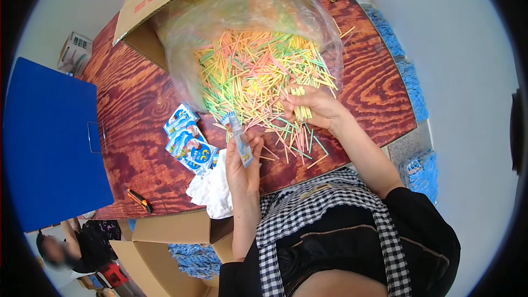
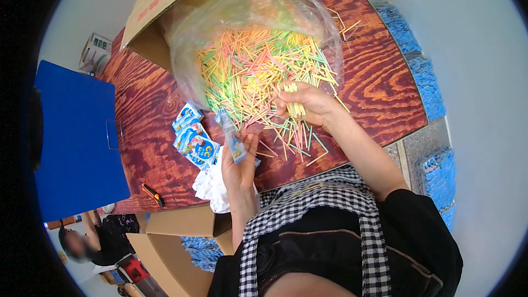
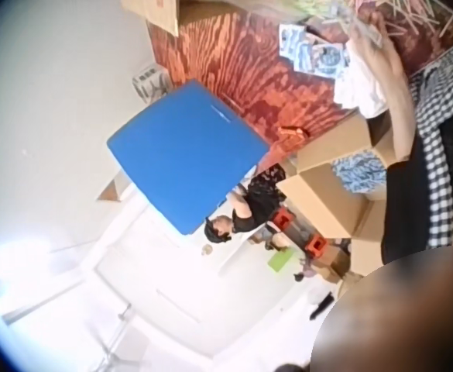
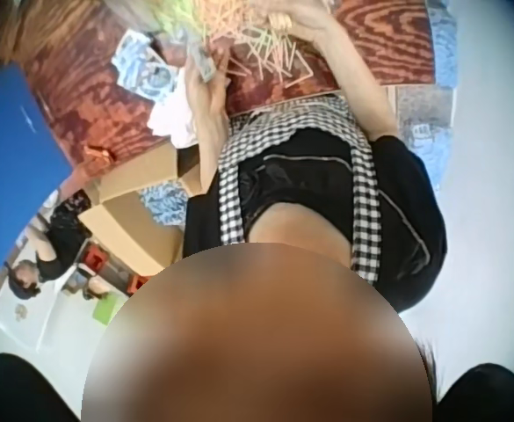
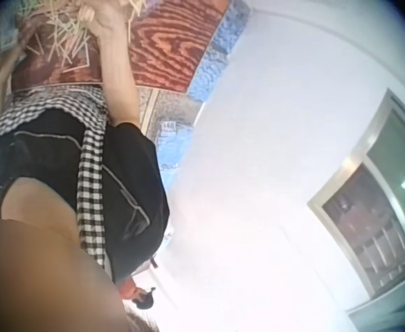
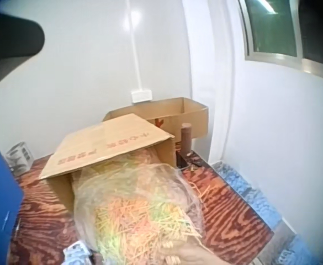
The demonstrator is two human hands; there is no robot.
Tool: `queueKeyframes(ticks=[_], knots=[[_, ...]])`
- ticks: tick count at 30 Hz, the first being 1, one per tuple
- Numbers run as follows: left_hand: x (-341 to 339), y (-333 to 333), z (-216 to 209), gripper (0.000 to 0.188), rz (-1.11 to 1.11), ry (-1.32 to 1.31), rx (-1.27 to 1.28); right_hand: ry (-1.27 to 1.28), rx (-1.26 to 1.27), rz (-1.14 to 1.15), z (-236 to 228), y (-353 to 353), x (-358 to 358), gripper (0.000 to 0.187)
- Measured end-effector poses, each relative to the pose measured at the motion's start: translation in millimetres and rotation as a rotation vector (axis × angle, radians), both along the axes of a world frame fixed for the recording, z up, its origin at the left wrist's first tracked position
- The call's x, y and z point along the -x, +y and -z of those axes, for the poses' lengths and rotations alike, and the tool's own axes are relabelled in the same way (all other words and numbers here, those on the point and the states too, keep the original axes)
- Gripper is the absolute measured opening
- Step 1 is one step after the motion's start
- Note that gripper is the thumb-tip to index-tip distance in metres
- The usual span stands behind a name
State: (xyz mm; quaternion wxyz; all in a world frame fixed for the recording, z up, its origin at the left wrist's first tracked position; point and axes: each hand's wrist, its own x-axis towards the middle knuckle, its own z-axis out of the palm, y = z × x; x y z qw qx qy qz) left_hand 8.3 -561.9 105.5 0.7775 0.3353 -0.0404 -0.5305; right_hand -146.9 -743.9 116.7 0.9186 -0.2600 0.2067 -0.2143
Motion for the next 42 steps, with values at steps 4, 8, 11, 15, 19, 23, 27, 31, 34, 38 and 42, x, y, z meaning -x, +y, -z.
queueKeyframes(ticks=[4, 8, 11, 15, 19, 23, 27, 31, 34, 38, 42], knots=[[15, -22, 2, 0.023, 0.003, 0.433, 0.03, -0.12, 0.111, 0.055, -14, 24, -22, 0.032], [22, -44, 12, 0.026, 0.093, 0.864, 0.356, 0.036, 0.439, 0.317, -40, 64, -45, 0.028], [25, -55, -15, 0.034, 0.072, 0.917, 0.35, 0.168, 0.865, 0.391, -28, 71, -47, 0.021], [26, -52, -27, 0.044, 0.132, 0.862, 0.274, 0.245, 1.042, 0.34, -35, 83, -42, 0.01], [32, -45, -29, 0.046, 0.104, 0.861, 0.317, 0.25, 1.286, 0.358, -35, 83, -41, 0.039], [32, -43, -34, 0.044, 0.15, 0.811, 0.318, 0.193, 1.188, 0.267, -34, 80, -38, 0.018], [20, -36, -13, 0.033, 0.004, 0.656, 0.041, 0.147, 1.015, 0.163, -40, 74, -29, 0.006], [13, -16, -35, 0.038, -0.067, 0.017, 0.21, 0.179, 0.835, -0.014, -52, 64, -19, 0.008], [19, -11, -77, 0.03, -0.063, -0.572, 0.034, 0.196, 0.863, -0.075, -44, 63, -18, 0.011], [8, -4, -70, 0.032, 0.088, -1.085, 0.117, 0.21, 1.028, -0.009, -47, 63, -15, 0.023], [11, -7, -79, 0.017, 0.153, -1.489, 0.086, 0.218, 1.088, -0.073, -44, 56, -10, 0.029]])
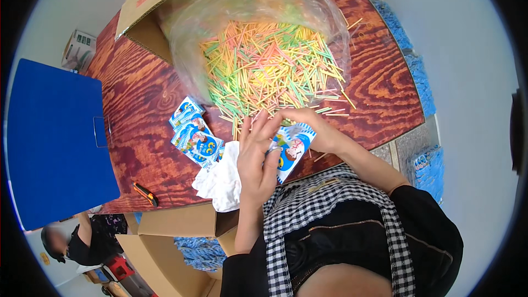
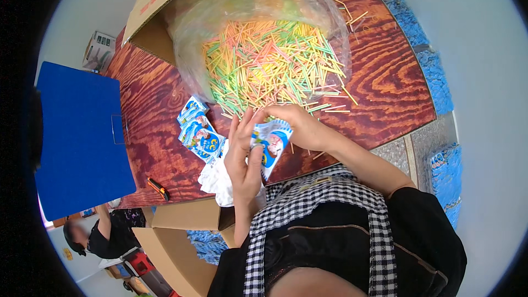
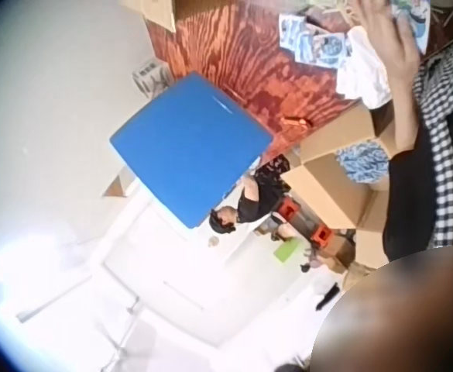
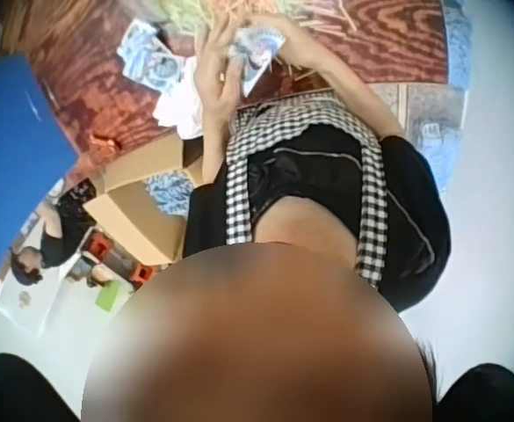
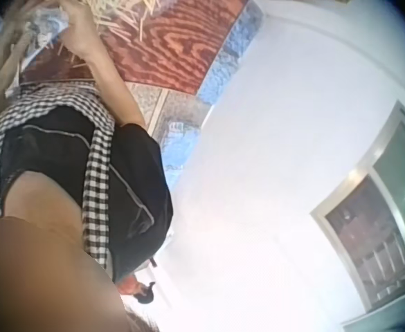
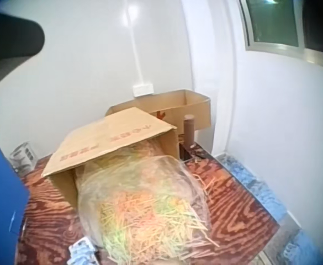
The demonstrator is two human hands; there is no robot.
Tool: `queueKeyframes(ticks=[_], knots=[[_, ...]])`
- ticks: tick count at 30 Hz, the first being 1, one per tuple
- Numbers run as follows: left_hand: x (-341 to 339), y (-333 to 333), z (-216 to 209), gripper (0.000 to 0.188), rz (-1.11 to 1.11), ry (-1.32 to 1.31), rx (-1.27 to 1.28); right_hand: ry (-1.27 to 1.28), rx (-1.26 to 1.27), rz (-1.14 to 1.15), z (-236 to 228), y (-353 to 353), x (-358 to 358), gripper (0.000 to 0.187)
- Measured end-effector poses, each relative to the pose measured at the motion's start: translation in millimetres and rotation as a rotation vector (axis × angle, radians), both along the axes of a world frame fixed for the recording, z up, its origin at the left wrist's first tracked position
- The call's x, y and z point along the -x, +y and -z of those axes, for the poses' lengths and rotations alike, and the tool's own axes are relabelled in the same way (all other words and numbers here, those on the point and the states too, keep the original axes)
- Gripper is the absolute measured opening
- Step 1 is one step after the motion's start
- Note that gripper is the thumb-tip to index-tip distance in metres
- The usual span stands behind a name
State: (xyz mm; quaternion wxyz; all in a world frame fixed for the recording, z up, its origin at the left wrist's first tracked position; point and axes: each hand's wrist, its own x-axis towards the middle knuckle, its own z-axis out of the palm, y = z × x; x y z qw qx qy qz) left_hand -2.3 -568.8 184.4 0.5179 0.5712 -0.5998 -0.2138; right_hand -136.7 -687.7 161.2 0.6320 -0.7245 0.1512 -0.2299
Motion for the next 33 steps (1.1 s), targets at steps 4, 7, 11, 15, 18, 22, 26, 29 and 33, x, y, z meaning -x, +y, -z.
queueKeyframes(ticks=[4, 7, 11, 15, 18, 22, 26, 29, 33], knots=[[10, -3, 8, 0.006, 0.038, -0.15, -0.012, -0.096, 0.129, 0.016, 20, -2, 1, 0.036], [8, -2, 19, 0.008, 0.053, -0.087, -0.029, -0.128, 0.013, -0.037, 17, 0, 3, 0.024], [1, 16, 27, 0.035, -0.142, 0.81, 0.044, 0.059, -0.216, -0.036, 10, 0, 2, 0.019], [-24, 25, 33, 0.042, -0.223, 0.773, 0.082, -0.041, -0.217, -0.023, 13, -4, 2, 0.014], [-26, 30, 39, 0.035, -0.179, 1.0, 0.128, -0.067, -0.189, -0.004, 16, -4, 2, 0.014], [-20, 31, 44, 0.034, -0.155, 1.047, 0.155, -0.071, -0.103, -0.012, 16, -3, 1, 0.015], [-19, 31, 44, 0.029, -0.177, 1.041, 0.107, -0.073, -0.045, -0.021, 18, -3, 2, 0.015], [-20, 32, 43, 0.024, -0.205, 1.042, 0.105, -0.071, -0.027, -0.022, 16, -3, 2, 0.013], [-24, 38, 55, 0.016, -0.248, 0.988, 0.112, -0.096, 0.043, -0.005, 15, -3, 1, 0.008]])
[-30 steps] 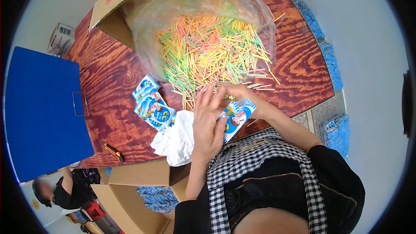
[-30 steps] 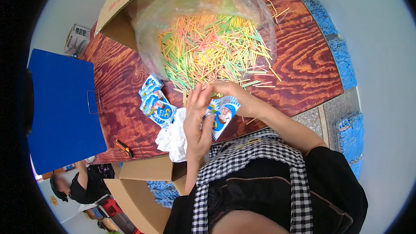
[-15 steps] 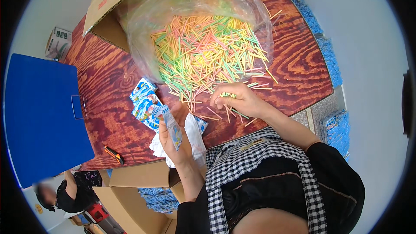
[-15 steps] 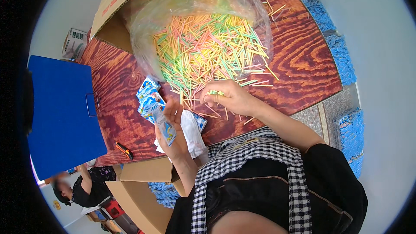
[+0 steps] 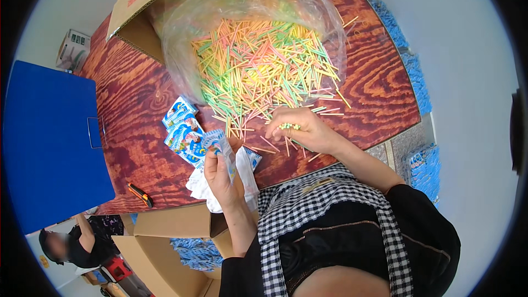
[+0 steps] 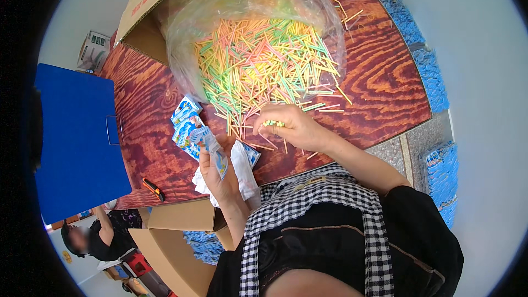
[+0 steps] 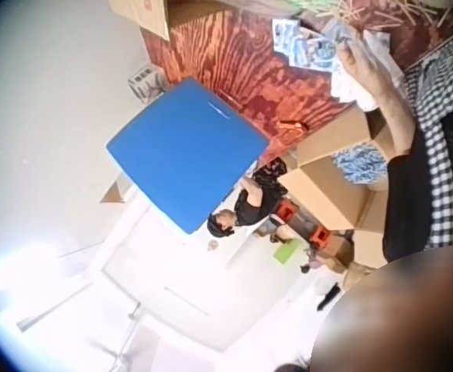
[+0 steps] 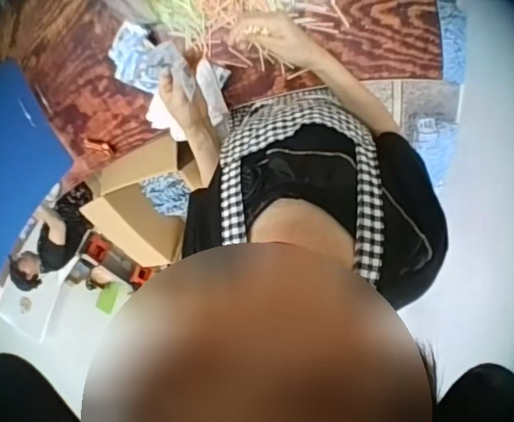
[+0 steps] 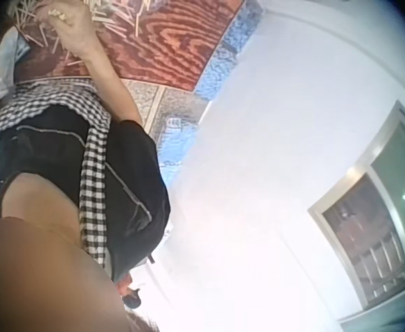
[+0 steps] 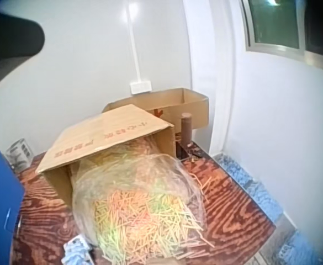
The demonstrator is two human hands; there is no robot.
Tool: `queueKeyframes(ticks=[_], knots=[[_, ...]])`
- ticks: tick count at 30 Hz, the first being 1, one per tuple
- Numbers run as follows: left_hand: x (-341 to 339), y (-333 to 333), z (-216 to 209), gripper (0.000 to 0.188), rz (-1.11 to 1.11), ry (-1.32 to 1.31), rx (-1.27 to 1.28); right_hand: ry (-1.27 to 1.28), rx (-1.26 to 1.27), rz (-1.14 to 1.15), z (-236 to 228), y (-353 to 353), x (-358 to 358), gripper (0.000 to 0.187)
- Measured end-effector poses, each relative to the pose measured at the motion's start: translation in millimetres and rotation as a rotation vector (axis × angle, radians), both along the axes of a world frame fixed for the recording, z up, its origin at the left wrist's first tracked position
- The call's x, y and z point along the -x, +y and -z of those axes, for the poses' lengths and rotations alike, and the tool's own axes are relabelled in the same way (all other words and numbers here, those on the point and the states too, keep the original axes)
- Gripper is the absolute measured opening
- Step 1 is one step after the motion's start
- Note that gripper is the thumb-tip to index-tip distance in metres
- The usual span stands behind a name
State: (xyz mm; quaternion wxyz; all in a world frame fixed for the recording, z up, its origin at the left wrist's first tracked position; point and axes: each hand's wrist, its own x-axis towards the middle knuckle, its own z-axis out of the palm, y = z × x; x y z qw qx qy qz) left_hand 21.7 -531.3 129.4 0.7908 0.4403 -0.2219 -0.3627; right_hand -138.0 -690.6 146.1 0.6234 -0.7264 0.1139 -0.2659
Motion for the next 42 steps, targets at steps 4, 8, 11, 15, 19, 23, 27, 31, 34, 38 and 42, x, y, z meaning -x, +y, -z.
queueKeyframes(ticks=[4, 8, 11, 15, 19, 23, 27, 31, 34, 38, 42], knots=[[-3, 6, 13, 0.016, -0.041, -0.09, -0.114, 0.011, -0.045, 0.012, 0, 3, -1, 0.012], [-1, 0, 5, 0.021, -0.07, -0.155, -0.225, 0.0, -0.028, 0.013, 2, 1, -1, 0.01], [1, -6, -13, 0.021, -0.037, -0.093, -0.23, 0.008, 0.008, 0.016, 7, -2, -1, 0.007], [-7, -6, -7, 0.024, -0.008, -0.167, -0.245, 0.023, 0.047, 0.017, 6, -4, -2, 0.006], [-3, -9, -7, 0.02, -0.049, -0.112, -0.221, 0.012, 0.041, 0.016, 6, -4, -2, 0.006], [-2, -9, -2, 0.019, -0.033, -0.083, -0.205, 0.03, 0.023, 0.007, 6, -4, 0, 0.007], [-4, -5, 5, 0.019, -0.065, -0.089, -0.234, 0.021, 0.048, 0.005, 5, -4, 1, 0.007], [0, -7, -1, 0.018, -0.073, -0.091, -0.228, 0.0, 0.046, 0.005, 8, -3, 0, 0.007], [0, -7, 0, 0.016, -0.05, -0.079, -0.205, 0.013, 0.052, 0.0, 7, -2, 0, 0.006], [-5, 1, 15, 0.015, -0.065, -0.091, -0.254, -0.001, 0.039, 0.006, 7, 0, 0, 0.006], [-3, 0, 16, 0.02, -0.094, -0.123, -0.266, -0.002, 0.015, 0.008, 8, 0, 0, 0.007]])
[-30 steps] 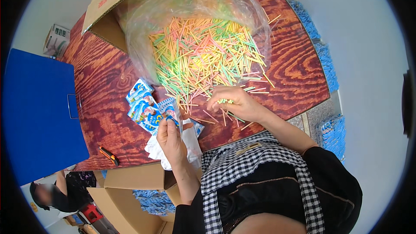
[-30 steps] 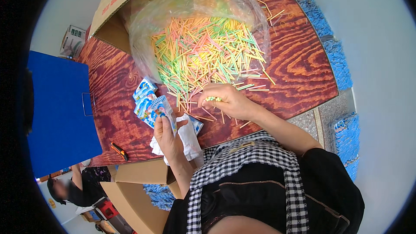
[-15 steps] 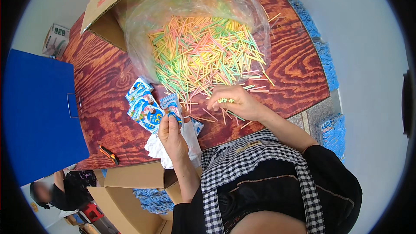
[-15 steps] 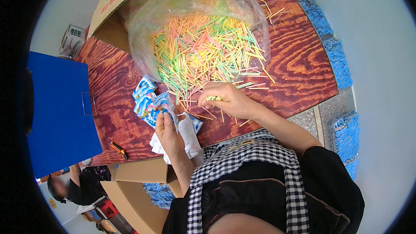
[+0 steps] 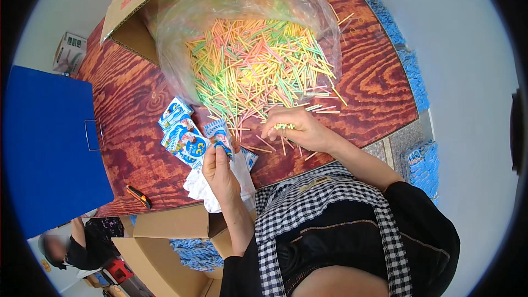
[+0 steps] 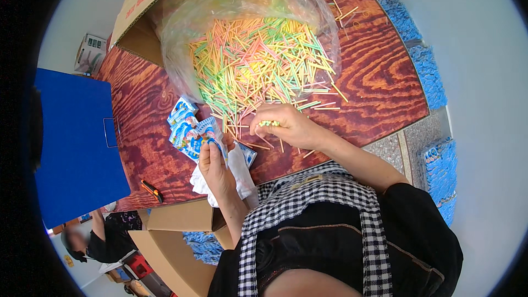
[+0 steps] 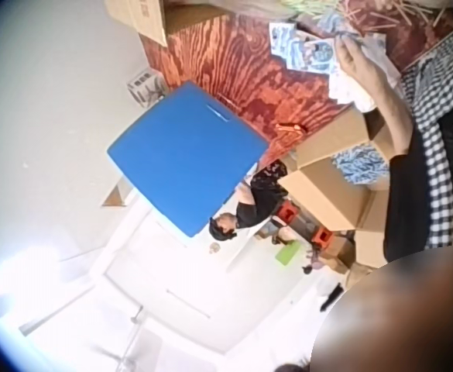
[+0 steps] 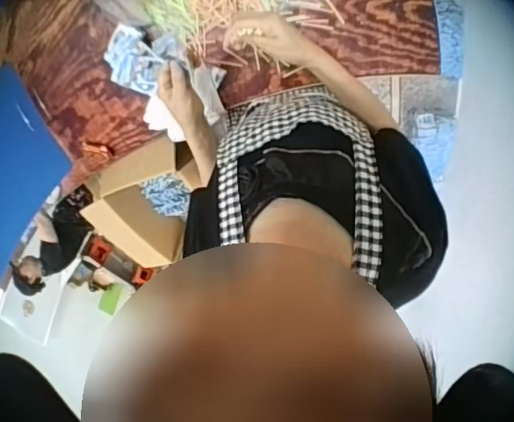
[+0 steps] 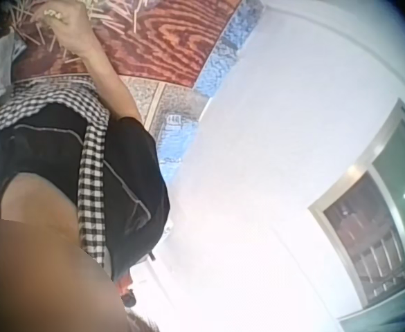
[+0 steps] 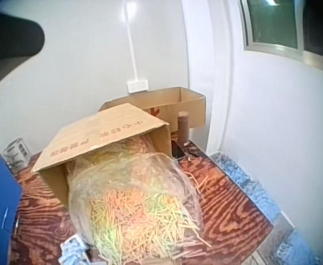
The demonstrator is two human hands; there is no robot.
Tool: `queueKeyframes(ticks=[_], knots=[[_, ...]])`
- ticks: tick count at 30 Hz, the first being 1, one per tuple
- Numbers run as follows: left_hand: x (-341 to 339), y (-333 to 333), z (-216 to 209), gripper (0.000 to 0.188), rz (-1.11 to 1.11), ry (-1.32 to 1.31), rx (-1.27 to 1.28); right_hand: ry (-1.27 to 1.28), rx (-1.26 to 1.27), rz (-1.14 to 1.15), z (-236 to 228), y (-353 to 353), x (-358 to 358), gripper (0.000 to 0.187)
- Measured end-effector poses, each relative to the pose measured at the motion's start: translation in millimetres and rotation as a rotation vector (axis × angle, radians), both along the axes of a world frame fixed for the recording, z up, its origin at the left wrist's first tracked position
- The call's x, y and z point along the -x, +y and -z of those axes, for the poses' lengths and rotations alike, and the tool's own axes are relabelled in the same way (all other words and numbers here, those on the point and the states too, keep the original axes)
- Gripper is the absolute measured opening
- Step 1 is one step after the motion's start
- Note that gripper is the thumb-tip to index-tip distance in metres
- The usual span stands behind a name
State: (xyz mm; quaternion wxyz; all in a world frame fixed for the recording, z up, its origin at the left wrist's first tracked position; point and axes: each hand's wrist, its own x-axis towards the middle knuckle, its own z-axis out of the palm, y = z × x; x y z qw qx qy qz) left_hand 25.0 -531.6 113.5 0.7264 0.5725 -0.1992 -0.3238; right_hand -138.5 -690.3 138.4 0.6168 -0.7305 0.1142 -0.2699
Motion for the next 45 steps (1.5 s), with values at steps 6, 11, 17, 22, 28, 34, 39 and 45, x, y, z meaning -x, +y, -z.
queueKeyframes(ticks=[6, 11, 17, 22, 28, 34, 39, 45], knots=[[0, 1, 1, 0.019, -0.004, 0.006, 0.001, 0.0, -0.015, 0.003, -2, 2, 0, 0.01], [3, 1, 0, 0.016, -0.007, 0.074, 0.012, -0.003, -0.027, 0.007, -2, 2, 0, 0.01], [8, -1, -5, 0.015, 0.033, 0.087, 0.037, 0.021, -0.103, -0.032, -7, 0, 3, 0.01], [11, 1, -12, 0.011, 0.197, -0.184, -0.127, -0.056, -0.392, 0.044, -3, -7, 4, 0.02], [30, -16, -24, 0.014, 0.311, -0.221, -0.106, -0.445, -1.098, 0.05, -32, -21, -23, 0.032], [37, -21, -17, 0.016, 0.352, -0.192, -0.095, -0.345, -1.024, 0.031, -43, -8, -36, 0.033], [42, -22, -18, 0.015, 0.3, -0.013, -0.12, -0.242, -1.066, 0.145, -26, 8, -22, 0.026], [49, -26, -15, 0.014, 0.273, -0.23, -0.128, -0.103, -0.81, 0.049, -25, 11, -21, 0.025]])
